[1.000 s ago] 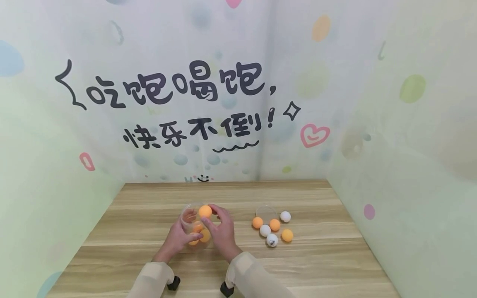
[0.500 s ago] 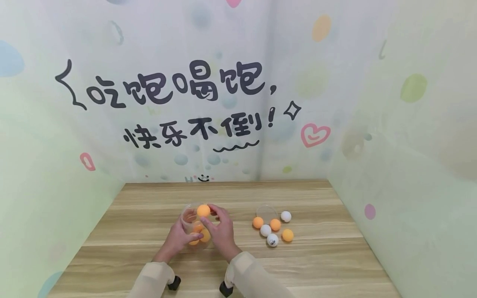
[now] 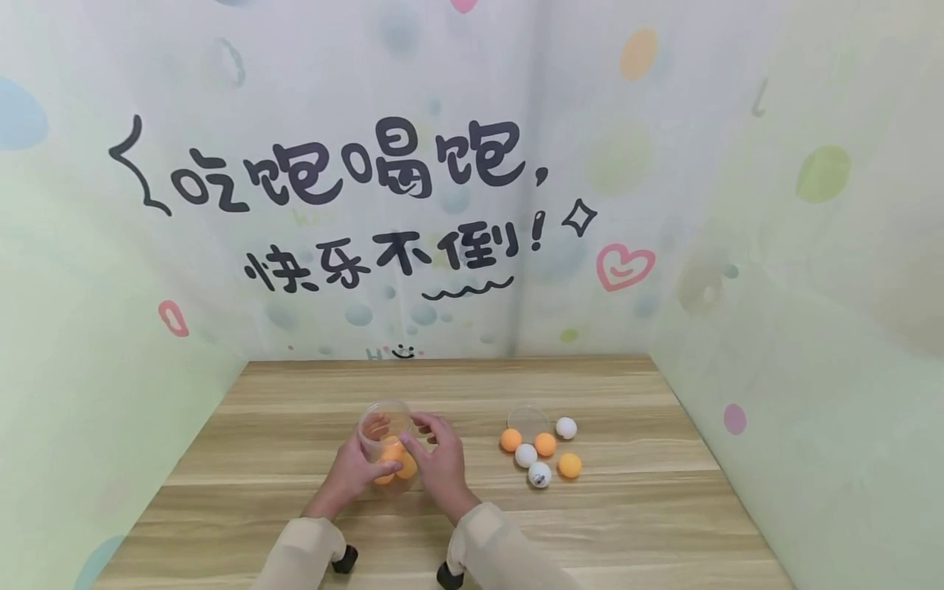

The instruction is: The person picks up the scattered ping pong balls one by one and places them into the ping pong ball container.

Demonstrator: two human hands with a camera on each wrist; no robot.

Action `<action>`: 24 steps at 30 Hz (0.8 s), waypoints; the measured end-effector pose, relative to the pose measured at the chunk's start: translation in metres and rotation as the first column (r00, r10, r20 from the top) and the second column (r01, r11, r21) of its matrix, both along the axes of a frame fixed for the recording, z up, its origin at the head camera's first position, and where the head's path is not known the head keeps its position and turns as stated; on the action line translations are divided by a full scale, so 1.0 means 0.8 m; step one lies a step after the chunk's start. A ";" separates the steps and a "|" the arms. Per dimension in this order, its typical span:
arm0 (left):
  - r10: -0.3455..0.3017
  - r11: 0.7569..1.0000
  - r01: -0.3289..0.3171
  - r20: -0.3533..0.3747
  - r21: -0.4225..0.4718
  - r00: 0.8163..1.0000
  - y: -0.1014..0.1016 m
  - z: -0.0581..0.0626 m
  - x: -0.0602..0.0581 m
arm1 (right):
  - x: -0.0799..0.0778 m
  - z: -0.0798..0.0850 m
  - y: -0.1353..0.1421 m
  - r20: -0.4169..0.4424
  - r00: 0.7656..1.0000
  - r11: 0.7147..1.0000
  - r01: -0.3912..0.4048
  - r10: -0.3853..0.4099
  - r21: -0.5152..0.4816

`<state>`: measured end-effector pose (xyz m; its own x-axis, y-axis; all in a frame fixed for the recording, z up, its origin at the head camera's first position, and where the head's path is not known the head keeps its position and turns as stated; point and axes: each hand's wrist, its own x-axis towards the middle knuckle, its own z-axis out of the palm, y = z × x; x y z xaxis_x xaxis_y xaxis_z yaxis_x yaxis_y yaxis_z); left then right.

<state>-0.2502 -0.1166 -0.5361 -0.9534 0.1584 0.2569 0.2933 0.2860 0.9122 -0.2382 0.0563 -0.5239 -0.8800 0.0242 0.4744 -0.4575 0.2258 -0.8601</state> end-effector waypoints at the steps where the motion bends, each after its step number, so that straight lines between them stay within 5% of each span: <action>1: -0.007 1.000 0.007 0.001 0.004 1.000 0.001 0.007 0.004 | 0.001 -0.001 0.000 -0.001 1.000 1.000 0.003 -0.003 0.000; 4: -0.020 1.000 0.020 0.004 0.000 1.000 0.002 0.026 0.016 | 0.011 0.009 0.000 -0.010 1.000 1.000 0.007 -0.007 0.004; 11: 0.014 1.000 -0.014 0.012 0.014 1.000 -0.002 -0.019 -0.010 | 0.005 -0.016 0.007 0.012 1.000 0.999 0.012 -0.012 0.040; 24: 0.002 0.999 -0.003 0.014 0.034 1.000 -0.003 -0.020 -0.011 | 0.005 -0.037 0.021 0.085 0.995 0.989 0.035 -0.048 0.147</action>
<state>-0.2594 -0.1188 -0.5524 -0.9572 0.1474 0.2492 0.2802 0.2555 0.9253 -0.2340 0.0733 -0.5534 -0.9183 -0.0017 0.3959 -0.3686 0.3685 -0.8535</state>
